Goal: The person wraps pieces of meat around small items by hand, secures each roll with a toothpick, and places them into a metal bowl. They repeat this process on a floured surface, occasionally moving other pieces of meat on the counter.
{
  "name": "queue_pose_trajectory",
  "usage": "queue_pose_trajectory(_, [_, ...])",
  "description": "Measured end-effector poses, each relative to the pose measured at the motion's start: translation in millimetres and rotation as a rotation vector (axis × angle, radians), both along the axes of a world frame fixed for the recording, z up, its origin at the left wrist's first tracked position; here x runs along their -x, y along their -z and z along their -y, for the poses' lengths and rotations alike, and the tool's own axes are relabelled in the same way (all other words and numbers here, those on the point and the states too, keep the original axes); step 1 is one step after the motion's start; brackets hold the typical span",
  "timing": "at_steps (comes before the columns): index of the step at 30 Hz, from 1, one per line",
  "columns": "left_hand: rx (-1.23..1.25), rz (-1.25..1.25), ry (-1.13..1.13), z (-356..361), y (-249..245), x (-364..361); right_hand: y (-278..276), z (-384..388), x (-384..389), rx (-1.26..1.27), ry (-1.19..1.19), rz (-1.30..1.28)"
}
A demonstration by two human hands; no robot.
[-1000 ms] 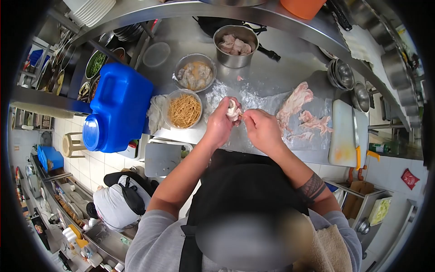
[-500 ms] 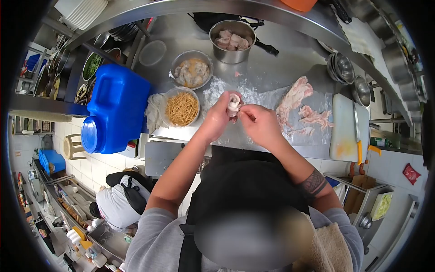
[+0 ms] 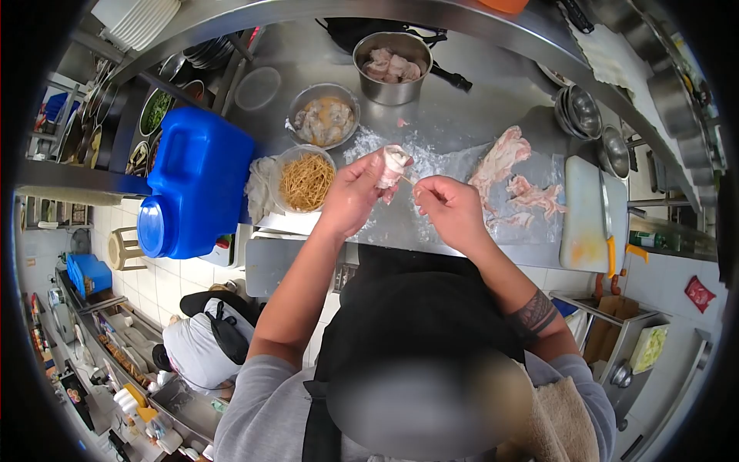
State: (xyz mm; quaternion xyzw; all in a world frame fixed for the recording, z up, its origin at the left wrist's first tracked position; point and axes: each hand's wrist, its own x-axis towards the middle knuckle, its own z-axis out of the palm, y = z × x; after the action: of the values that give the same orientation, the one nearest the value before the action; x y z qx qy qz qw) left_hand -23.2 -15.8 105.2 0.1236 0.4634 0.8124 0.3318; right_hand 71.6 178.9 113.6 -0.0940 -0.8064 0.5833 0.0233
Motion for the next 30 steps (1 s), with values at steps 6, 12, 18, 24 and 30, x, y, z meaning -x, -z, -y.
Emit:
queue_pose_trajectory(6, [-0.042,0.145,-0.061,-6.6,2.0,-10.3,0.2,12.5,-3.3,0.311,0.052,0.077])
queue_pose_trajectory(12, [0.028,0.245,-0.050,-9.7,11.8,-17.2,0.9,12.3,-1.9,0.391,0.057,0.072])
queue_pose_trajectory(18, [0.169,0.162,0.000,-7.8,5.5,-10.3,18.3,4.3,3.6,0.562,0.005,0.165])
queue_pose_trajectory(24, [0.293,0.055,-0.238,-15.5,41.0,-8.4,39.3,-11.4,40.7,0.706,0.170,0.146])
queue_pose_trajectory(30, [0.421,0.047,-0.166,5.8,33.7,-32.2,-20.6,-42.6,150.9,0.470,0.064,0.051])
